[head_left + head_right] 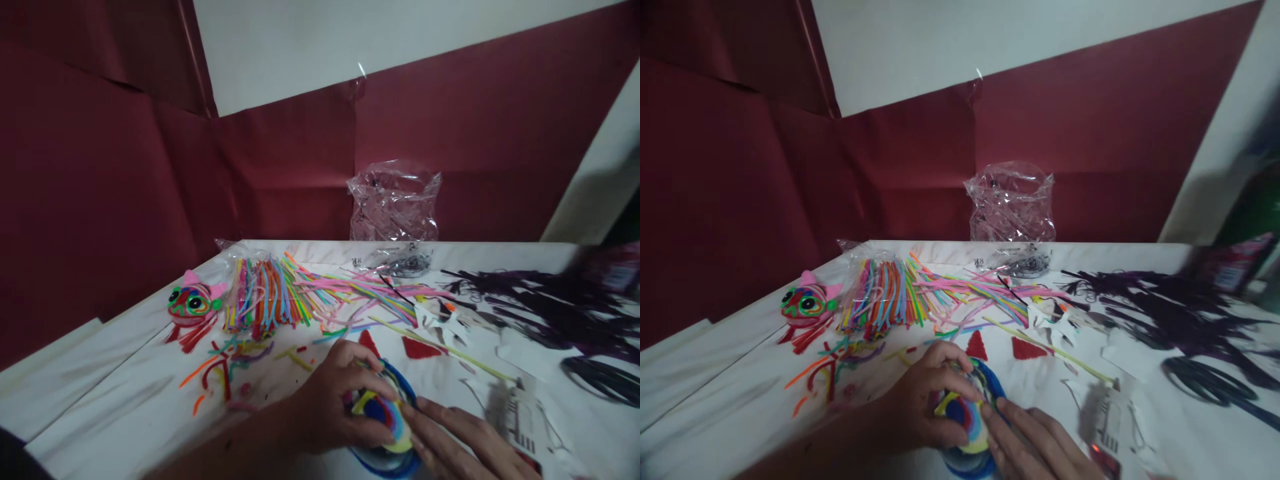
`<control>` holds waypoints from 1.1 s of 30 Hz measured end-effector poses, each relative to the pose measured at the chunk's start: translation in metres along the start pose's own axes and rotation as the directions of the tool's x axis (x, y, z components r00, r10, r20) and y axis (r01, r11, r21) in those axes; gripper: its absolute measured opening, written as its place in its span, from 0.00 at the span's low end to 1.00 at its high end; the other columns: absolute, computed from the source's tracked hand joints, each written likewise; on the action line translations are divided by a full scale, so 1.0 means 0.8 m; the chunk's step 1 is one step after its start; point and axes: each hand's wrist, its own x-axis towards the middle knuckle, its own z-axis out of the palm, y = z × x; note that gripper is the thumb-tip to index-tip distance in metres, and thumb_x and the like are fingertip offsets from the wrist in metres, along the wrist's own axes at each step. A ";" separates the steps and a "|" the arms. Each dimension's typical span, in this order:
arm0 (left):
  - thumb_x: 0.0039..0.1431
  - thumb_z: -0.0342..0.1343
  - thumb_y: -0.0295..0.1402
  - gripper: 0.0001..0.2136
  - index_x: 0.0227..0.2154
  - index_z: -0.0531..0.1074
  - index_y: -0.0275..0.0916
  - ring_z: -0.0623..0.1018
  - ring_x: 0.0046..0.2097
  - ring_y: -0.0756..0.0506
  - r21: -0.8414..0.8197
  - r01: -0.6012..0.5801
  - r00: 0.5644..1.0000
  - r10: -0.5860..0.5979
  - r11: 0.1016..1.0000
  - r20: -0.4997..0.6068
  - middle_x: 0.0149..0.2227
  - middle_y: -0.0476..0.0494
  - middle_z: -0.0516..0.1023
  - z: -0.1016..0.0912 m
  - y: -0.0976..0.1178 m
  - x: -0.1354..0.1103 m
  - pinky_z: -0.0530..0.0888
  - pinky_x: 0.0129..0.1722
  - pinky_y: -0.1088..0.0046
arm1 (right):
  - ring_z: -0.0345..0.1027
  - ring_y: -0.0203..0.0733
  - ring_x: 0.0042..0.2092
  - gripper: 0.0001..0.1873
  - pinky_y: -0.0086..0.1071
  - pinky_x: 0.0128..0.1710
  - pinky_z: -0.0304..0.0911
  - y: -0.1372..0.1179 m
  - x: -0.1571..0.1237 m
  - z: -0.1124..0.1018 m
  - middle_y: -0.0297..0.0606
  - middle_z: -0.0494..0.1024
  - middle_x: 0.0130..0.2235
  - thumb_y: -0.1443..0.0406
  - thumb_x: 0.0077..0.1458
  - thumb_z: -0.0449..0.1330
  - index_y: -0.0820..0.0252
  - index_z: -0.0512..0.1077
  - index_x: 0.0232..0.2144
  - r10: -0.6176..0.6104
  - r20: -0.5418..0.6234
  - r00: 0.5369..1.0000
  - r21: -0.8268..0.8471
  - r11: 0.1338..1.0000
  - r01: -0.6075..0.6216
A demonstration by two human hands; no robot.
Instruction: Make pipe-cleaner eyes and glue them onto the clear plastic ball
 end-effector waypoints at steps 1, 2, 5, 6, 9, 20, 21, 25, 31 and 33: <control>0.43 0.65 0.46 0.19 0.37 0.77 0.43 0.72 0.44 0.42 -0.002 0.005 1.000 -0.005 1.000 0.000 0.43 0.41 0.67 0.000 -0.001 0.000 0.69 0.46 0.66 | 0.71 0.39 0.49 0.18 0.27 0.44 0.68 -0.001 -0.001 0.001 0.34 0.78 0.48 0.65 0.65 0.47 0.53 0.69 0.53 0.007 0.003 1.000 -0.003 1.000 -0.007; 0.42 0.65 0.46 0.19 0.38 0.77 0.43 0.72 0.45 0.42 -0.004 0.006 1.000 -0.006 1.000 0.000 0.43 0.41 0.67 0.000 -0.002 -0.001 0.69 0.46 0.65 | 0.71 0.40 0.49 0.18 0.27 0.44 0.68 -0.002 -0.001 0.001 0.35 0.78 0.48 0.64 0.65 0.46 0.53 0.69 0.53 0.012 0.008 1.000 -0.008 1.000 -0.012; 0.42 0.66 0.44 0.19 0.38 0.77 0.44 0.71 0.45 0.41 -0.012 0.006 1.000 -0.006 1.000 0.005 0.43 0.40 0.67 0.000 -0.004 -0.001 0.69 0.47 0.64 | 0.71 0.40 0.49 0.18 0.28 0.44 0.68 -0.005 0.000 0.001 0.36 0.78 0.48 0.66 0.64 0.46 0.54 0.69 0.52 0.016 0.013 1.000 -0.035 0.999 -0.016; 0.42 0.66 0.43 0.18 0.38 0.77 0.44 0.71 0.45 0.41 -0.015 0.006 1.000 -0.006 1.000 0.008 0.44 0.40 0.67 0.000 -0.004 -0.001 0.69 0.47 0.64 | 0.71 0.40 0.48 0.18 0.28 0.44 0.68 -0.005 0.003 0.000 0.36 0.78 0.48 0.67 0.64 0.46 0.54 0.70 0.52 0.009 0.019 1.000 -0.047 0.999 -0.008; 0.44 0.65 0.43 0.17 0.38 0.77 0.43 0.71 0.46 0.41 -0.021 -0.006 1.000 0.006 1.000 0.007 0.43 0.40 0.67 0.000 -0.003 0.000 0.69 0.47 0.64 | 0.72 0.39 0.47 0.19 0.28 0.43 0.68 -0.005 0.014 -0.009 0.34 0.79 0.47 0.69 0.64 0.45 0.55 0.72 0.49 -0.012 0.041 0.999 -0.088 0.996 0.016; 0.45 0.66 0.37 0.16 0.40 0.75 0.44 0.70 0.45 0.43 0.003 -0.005 1.000 0.005 1.000 0.024 0.44 0.42 0.67 -0.001 -0.004 -0.003 0.68 0.47 0.64 | 0.72 0.39 0.47 0.18 0.27 0.42 0.68 -0.007 0.029 -0.014 0.36 0.77 0.49 0.70 0.63 0.47 0.58 0.70 0.51 0.005 0.004 1.000 -0.036 0.999 -0.005; 0.45 0.65 0.38 0.16 0.40 0.75 0.45 0.70 0.45 0.43 0.001 -0.011 1.000 0.011 1.000 0.024 0.44 0.42 0.66 0.000 -0.004 -0.003 0.68 0.47 0.65 | 0.72 0.39 0.47 0.18 0.27 0.42 0.68 -0.006 0.031 -0.016 0.36 0.77 0.49 0.70 0.63 0.47 0.59 0.71 0.50 -0.001 0.027 1.000 -0.038 0.999 0.002; 0.46 0.65 0.38 0.16 0.40 0.74 0.45 0.70 0.45 0.43 0.003 -0.023 1.000 0.023 1.000 0.021 0.44 0.43 0.66 0.001 -0.004 -0.003 0.68 0.47 0.65 | 0.70 0.40 0.49 0.18 0.28 0.43 0.68 -0.005 0.041 -0.030 0.37 0.76 0.50 0.71 0.63 0.47 0.62 0.71 0.50 -0.008 0.169 0.986 -0.037 0.999 0.015; 0.48 0.63 0.41 0.16 0.41 0.74 0.46 0.70 0.45 0.44 -0.011 -0.030 0.999 0.030 0.999 0.033 0.44 0.43 0.65 0.000 -0.005 -0.002 0.68 0.45 0.66 | 0.69 0.40 0.50 0.18 0.28 0.43 0.67 -0.004 0.042 -0.036 0.36 0.75 0.51 0.71 0.63 0.46 0.62 0.70 0.51 -0.027 0.165 0.986 -0.039 0.999 0.034; 0.49 0.63 0.41 0.15 0.41 0.74 0.46 0.70 0.45 0.44 -0.016 -0.036 0.999 0.036 0.999 0.035 0.44 0.44 0.65 -0.001 -0.006 -0.002 0.68 0.44 0.67 | 0.68 0.40 0.51 0.18 0.29 0.44 0.67 -0.004 0.039 -0.034 0.36 0.74 0.52 0.69 0.64 0.46 0.62 0.70 0.51 -0.030 0.171 0.985 -0.039 0.999 0.037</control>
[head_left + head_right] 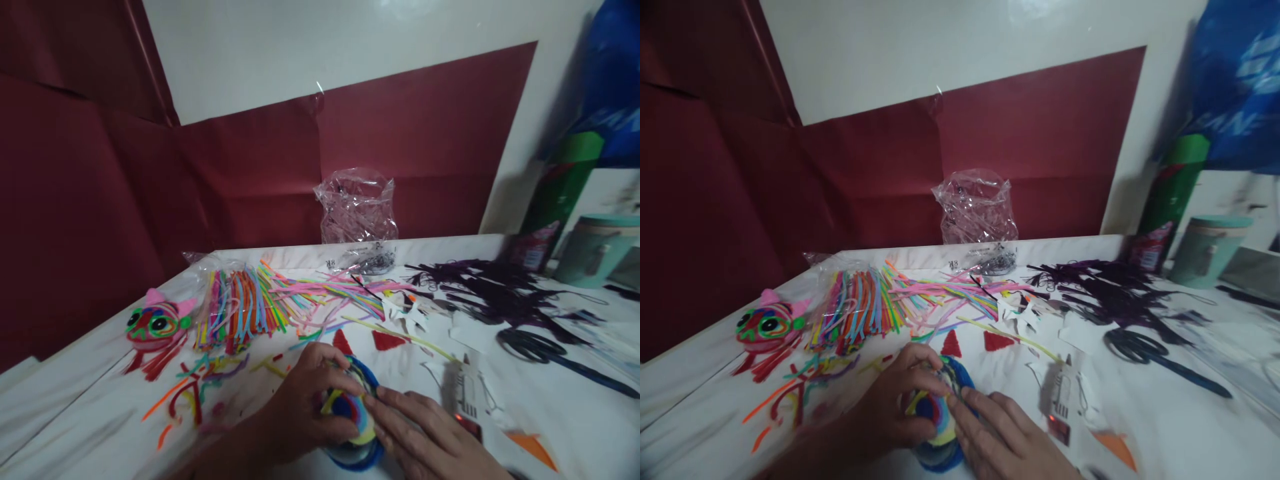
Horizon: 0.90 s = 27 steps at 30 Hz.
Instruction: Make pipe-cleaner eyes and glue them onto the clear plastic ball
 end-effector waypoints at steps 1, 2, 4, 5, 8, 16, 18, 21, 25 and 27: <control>0.48 0.63 0.40 0.15 0.41 0.74 0.46 0.70 0.45 0.44 0.000 0.000 1.000 0.000 1.000 0.002 0.44 0.44 0.65 0.000 0.000 0.000 0.67 0.44 0.67 | 0.68 0.41 0.51 0.19 0.29 0.44 0.67 0.000 -0.001 0.003 0.36 0.74 0.53 0.68 0.64 0.45 0.62 0.70 0.51 0.000 -0.005 1.000 0.001 1.000 0.000; 0.48 0.63 0.39 0.15 0.41 0.73 0.46 0.70 0.45 0.44 0.001 -0.001 1.000 0.001 1.000 0.002 0.44 0.44 0.65 0.000 0.000 0.000 0.67 0.44 0.67 | 0.67 0.42 0.52 0.19 0.29 0.44 0.67 -0.001 -0.003 0.006 0.37 0.73 0.53 0.68 0.65 0.45 0.62 0.70 0.51 0.001 -0.026 1.000 0.001 1.000 0.000; 0.48 0.64 0.38 0.15 0.41 0.73 0.47 0.70 0.44 0.45 0.002 0.001 1.000 -0.001 1.000 -0.002 0.44 0.44 0.65 0.000 0.000 0.000 0.67 0.43 0.68 | 0.67 0.42 0.52 0.19 0.30 0.44 0.67 -0.002 -0.007 0.016 0.38 0.73 0.53 0.67 0.65 0.44 0.63 0.69 0.52 0.005 -0.083 0.996 0.002 1.000 -0.005; 0.48 0.64 0.37 0.15 0.41 0.73 0.47 0.70 0.44 0.45 0.002 0.000 1.000 0.000 1.000 -0.002 0.44 0.44 0.65 0.000 0.000 0.000 0.67 0.43 0.68 | 0.66 0.43 0.53 0.19 0.31 0.44 0.67 -0.003 -0.009 0.020 0.38 0.73 0.54 0.67 0.65 0.44 0.63 0.69 0.52 0.012 -0.116 0.993 0.003 1.000 -0.011; 0.48 0.64 0.36 0.15 0.41 0.73 0.47 0.70 0.45 0.45 0.001 0.000 1.000 0.000 1.000 0.000 0.45 0.45 0.65 0.000 0.001 -0.001 0.67 0.44 0.68 | 0.66 0.43 0.53 0.19 0.31 0.45 0.67 -0.004 -0.011 0.024 0.39 0.73 0.54 0.67 0.65 0.44 0.62 0.68 0.53 0.023 -0.150 0.988 0.015 1.000 -0.021; 0.48 0.64 0.37 0.15 0.41 0.73 0.46 0.70 0.45 0.44 0.005 0.003 1.000 -0.003 1.000 0.003 0.44 0.45 0.65 0.000 0.000 -0.001 0.68 0.43 0.68 | 0.66 0.42 0.53 0.17 0.30 0.47 0.66 0.000 0.003 -0.006 0.39 0.73 0.53 0.69 0.63 0.48 0.64 0.71 0.50 0.014 0.004 1.000 0.044 0.999 -0.014; 0.48 0.64 0.37 0.15 0.41 0.73 0.46 0.70 0.45 0.45 0.014 -0.008 1.000 0.008 1.000 -0.008 0.44 0.45 0.65 0.000 0.000 0.000 0.67 0.44 0.68 | 0.65 0.42 0.54 0.17 0.30 0.47 0.66 -0.001 0.000 -0.001 0.39 0.72 0.54 0.69 0.64 0.47 0.64 0.70 0.50 0.014 -0.003 1.000 0.047 0.999 -0.013; 0.48 0.64 0.38 0.15 0.41 0.73 0.46 0.70 0.44 0.45 0.026 -0.004 1.000 0.004 1.000 -0.006 0.44 0.44 0.65 0.000 0.000 -0.001 0.68 0.44 0.68 | 0.63 0.43 0.55 0.18 0.31 0.47 0.66 -0.003 -0.011 0.017 0.40 0.70 0.56 0.69 0.64 0.46 0.63 0.70 0.50 0.026 -0.077 0.997 0.046 0.999 -0.023; 0.48 0.64 0.40 0.16 0.41 0.74 0.44 0.70 0.45 0.44 0.036 0.005 1.000 -0.005 0.999 0.005 0.45 0.43 0.66 -0.001 0.001 -0.002 0.68 0.45 0.66 | 0.63 0.45 0.56 0.18 0.33 0.48 0.66 -0.005 -0.021 0.034 0.41 0.71 0.55 0.67 0.65 0.46 0.63 0.69 0.51 0.025 -0.129 0.991 0.057 0.998 -0.018; 0.47 0.64 0.40 0.16 0.40 0.75 0.44 0.70 0.45 0.44 0.042 0.019 1.000 -0.019 0.999 0.002 0.45 0.42 0.66 0.000 0.002 -0.002 0.69 0.44 0.66 | 0.64 0.44 0.55 0.18 0.33 0.48 0.67 -0.004 -0.020 0.032 0.41 0.72 0.54 0.65 0.64 0.47 0.62 0.68 0.53 0.018 -0.132 0.991 0.085 0.996 -0.007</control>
